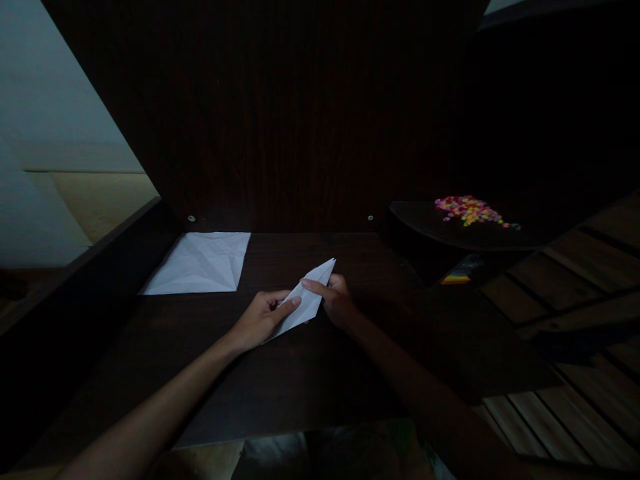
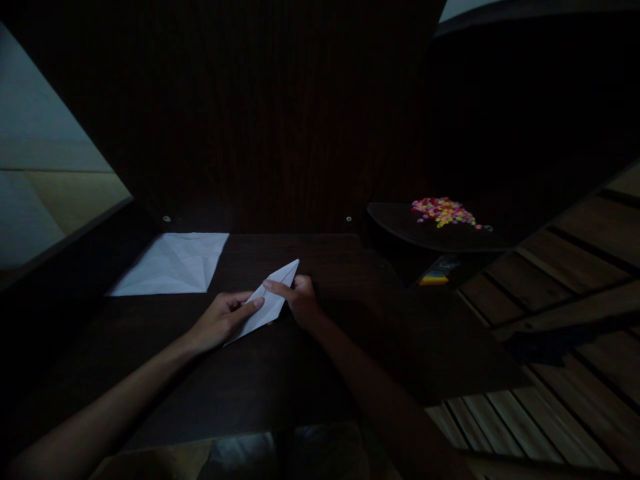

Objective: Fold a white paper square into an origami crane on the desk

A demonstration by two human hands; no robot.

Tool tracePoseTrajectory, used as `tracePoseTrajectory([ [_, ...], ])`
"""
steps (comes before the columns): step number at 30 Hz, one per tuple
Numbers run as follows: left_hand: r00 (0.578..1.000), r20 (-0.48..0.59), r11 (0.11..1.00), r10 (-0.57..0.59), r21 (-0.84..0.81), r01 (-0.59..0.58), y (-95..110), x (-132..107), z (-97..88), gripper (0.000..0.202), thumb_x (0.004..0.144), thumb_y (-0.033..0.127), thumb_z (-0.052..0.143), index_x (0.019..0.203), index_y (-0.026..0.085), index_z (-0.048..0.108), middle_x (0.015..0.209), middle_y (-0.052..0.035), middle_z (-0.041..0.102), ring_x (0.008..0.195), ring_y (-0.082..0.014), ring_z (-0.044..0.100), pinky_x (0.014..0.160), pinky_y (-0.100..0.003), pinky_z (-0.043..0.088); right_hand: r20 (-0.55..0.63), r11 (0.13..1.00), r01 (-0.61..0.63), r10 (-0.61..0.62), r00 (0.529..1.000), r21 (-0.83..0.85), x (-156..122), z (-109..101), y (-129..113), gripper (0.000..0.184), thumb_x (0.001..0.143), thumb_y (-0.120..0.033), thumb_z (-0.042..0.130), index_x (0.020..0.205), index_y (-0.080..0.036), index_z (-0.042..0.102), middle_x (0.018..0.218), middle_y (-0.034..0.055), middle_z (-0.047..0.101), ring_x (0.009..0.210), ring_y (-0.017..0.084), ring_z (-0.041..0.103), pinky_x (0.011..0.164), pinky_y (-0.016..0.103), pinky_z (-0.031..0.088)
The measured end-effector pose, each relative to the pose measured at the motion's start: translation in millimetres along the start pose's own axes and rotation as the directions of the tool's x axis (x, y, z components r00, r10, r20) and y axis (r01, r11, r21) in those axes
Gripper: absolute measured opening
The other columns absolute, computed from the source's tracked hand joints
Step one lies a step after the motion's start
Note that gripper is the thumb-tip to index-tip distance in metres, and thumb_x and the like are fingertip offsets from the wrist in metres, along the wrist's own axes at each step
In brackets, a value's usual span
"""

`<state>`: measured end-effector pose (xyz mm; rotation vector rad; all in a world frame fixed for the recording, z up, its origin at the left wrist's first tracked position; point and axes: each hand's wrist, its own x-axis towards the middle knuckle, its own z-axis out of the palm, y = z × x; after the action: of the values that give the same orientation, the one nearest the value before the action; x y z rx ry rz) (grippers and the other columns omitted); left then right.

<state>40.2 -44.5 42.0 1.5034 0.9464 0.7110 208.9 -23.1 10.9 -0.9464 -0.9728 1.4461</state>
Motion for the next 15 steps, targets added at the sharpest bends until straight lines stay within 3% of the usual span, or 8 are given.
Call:
tracePoseTrajectory([
  [9, 1.000, 0.013, 0.999, -0.025, -0.042, 0.026, -2.4, 0.0, -0.1, 0.039, 0.080, 0.048, 0.058, 0.089, 0.012, 0.070, 0.075, -0.0035, 0.068, 0.066, -0.0178, 0.059, 0.055, -0.023, 0.044, -0.043, 0.999, 0.035, -0.034, 0.998, 0.038, 0.4, 2.4, -7.1, 0.024, 0.061, -0.034, 0.076, 0.061, -0.015, 0.061, 0.057, -0.0006, 0.059, 0.052, 0.012, 0.053, 0.049, 0.023, 0.040],
  [15, 1.000, -0.006, 0.997, -0.030, -0.075, 0.030, -0.8, 0.4, 0.9, 0.040, 0.080, 0.050, 0.057, 0.085, 0.013, 0.070, 0.067, -0.0010, 0.065, 0.055, -0.0128, 0.053, 0.046, -0.020, 0.038, -0.068, 0.999, 0.031, -0.028, 0.997, 0.041, 2.9, 1.7, 0.8, 0.029, 0.059, -0.033, 0.079, 0.079, -0.016, 0.067, 0.067, 0.0013, 0.067, 0.057, 0.015, 0.059, 0.054, 0.026, 0.045],
])
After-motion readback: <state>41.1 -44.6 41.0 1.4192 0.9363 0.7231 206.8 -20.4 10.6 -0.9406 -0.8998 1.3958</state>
